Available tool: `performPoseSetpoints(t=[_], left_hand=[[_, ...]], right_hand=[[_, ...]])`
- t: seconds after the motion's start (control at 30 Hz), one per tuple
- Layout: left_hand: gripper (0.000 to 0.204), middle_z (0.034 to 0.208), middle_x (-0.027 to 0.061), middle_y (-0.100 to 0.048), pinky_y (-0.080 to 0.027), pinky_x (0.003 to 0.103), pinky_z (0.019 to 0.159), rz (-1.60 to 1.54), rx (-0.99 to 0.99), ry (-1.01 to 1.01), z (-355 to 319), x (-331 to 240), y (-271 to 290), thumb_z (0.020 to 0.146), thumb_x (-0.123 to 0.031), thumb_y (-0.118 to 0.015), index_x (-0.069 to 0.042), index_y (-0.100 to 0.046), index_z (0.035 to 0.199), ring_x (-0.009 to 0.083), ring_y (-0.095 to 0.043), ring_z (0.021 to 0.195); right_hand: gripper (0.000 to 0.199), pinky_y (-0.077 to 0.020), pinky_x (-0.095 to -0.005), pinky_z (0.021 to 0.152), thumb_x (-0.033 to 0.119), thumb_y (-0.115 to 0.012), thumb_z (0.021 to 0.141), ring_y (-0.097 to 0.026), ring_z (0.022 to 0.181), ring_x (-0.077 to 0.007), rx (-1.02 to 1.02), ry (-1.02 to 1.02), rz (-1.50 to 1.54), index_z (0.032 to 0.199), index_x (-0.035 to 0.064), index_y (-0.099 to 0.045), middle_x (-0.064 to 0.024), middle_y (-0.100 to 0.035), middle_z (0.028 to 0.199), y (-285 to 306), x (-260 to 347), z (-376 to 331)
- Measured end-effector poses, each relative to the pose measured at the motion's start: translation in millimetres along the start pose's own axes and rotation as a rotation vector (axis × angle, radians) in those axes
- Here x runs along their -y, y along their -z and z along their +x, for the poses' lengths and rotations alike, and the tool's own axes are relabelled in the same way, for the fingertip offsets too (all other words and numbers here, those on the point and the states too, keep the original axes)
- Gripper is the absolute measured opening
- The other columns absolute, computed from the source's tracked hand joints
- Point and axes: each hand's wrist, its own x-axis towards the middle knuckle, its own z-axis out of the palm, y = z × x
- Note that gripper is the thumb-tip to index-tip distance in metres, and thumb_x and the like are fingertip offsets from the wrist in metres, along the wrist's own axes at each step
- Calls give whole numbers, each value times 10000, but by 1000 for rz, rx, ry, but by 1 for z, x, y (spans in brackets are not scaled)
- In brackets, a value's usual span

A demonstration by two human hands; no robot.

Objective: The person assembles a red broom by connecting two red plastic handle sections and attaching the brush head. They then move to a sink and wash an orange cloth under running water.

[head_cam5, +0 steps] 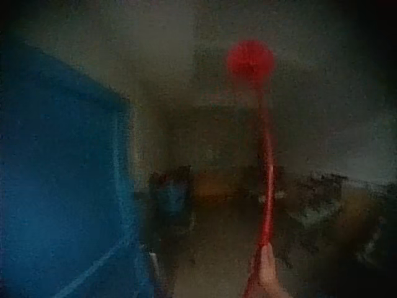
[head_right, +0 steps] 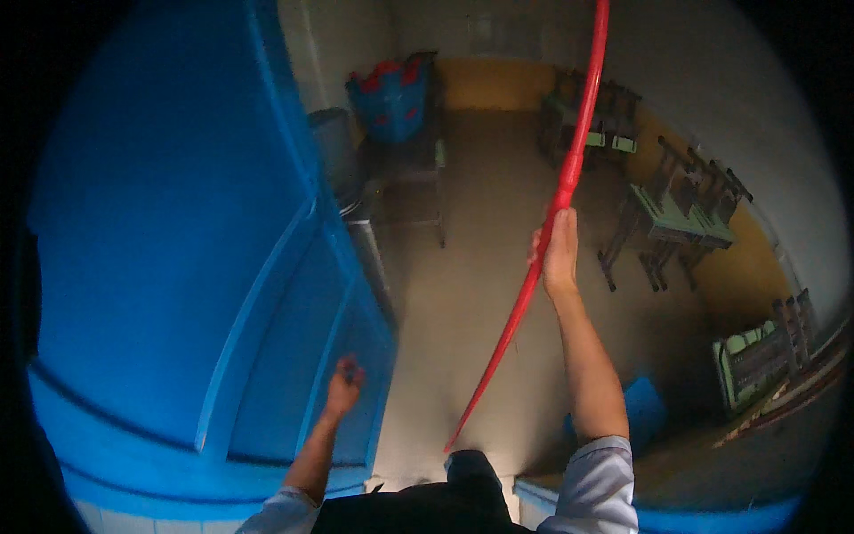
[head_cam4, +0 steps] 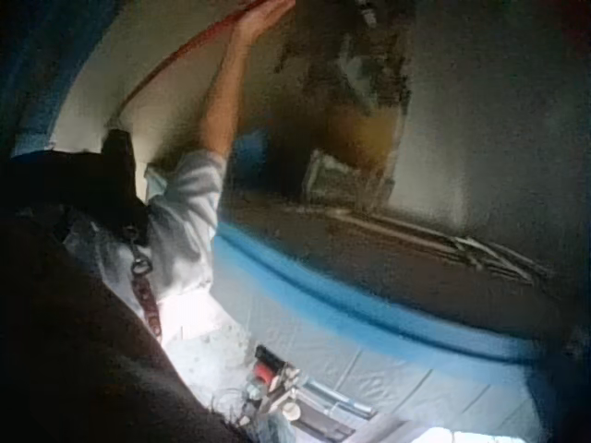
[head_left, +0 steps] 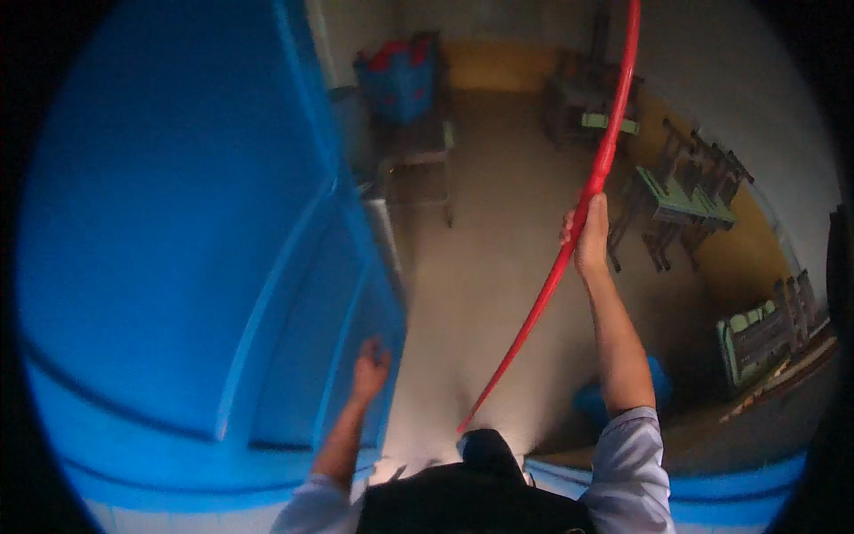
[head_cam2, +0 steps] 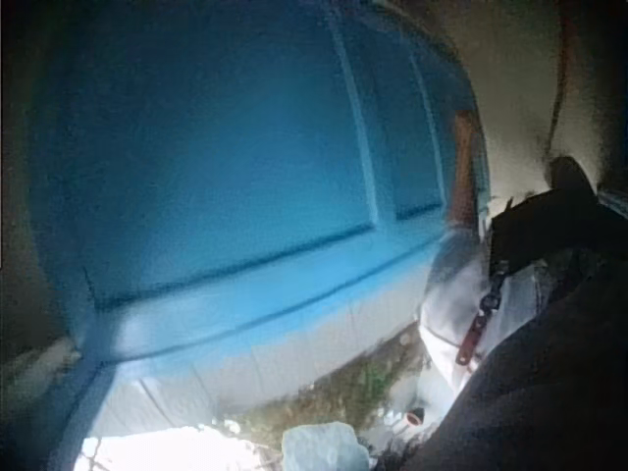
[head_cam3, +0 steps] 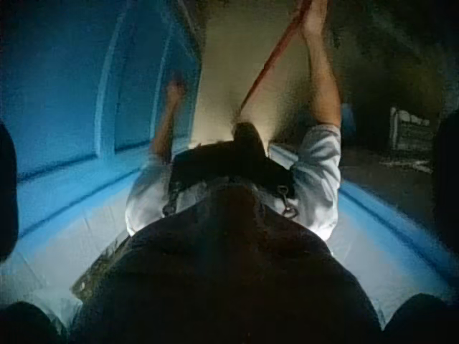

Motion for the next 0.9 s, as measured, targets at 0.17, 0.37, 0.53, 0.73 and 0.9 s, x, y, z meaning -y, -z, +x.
performPoseSetpoints(t=[0.17, 0.37, 0.53, 0.73, 0.9], left_hand=[[484, 1301, 255, -511, -368, 466, 1057, 363, -320, -276, 211, -93, 17, 855, -113, -648, 7, -493, 1298, 437, -452, 1231], [485, 1368, 210, -491, -404, 462, 1049, 456, -724, -188, 308, -146, 44, 895, -133, -631, -113, -479, 1355, 425, -478, 1242], [507, 1193, 227, -565, -466, 466, 930, 660, -837, -152, 330, -136, 43, 844, -132, -676, -27, -478, 1299, 418, -553, 1089], [395, 985, 218, -585, -456, 493, 754, 782, -1079, 70, 344, -135, 32, 827, -154, -699, -11, -517, 1147, 409, -561, 910], [380, 910, 207, -571, -446, 469, 746, 709, -1037, 206, 319, -191, 5, 819, -152, -711, -9, -515, 1111, 393, -548, 853]], right_hand=[[276, -530, -367, 597, 371, -409, 1034, -549, 614, -170, 223, 32, -29, 1205, 155, -404, -61, -544, 771, -23, -27, 139], [279, -539, -367, 690, 293, -453, 1032, -577, 789, -167, 425, 40, 196, 1232, 109, -391, -79, -554, 867, -65, -72, 277], [279, -533, -383, 751, 273, -391, 1049, -580, 804, -181, 634, 27, 253, 1270, 102, -386, -94, -560, 891, -135, -101, 345], [297, -514, -377, 790, 282, -344, 1059, -572, 781, -176, 925, -3, 368, 1297, 107, -382, -108, -568, 894, -221, -125, 355], [298, -495, -364, 785, 277, -372, 1053, -559, 760, -170, 1143, -64, 508, 1295, 103, -389, -103, -569, 871, -266, -132, 370]])
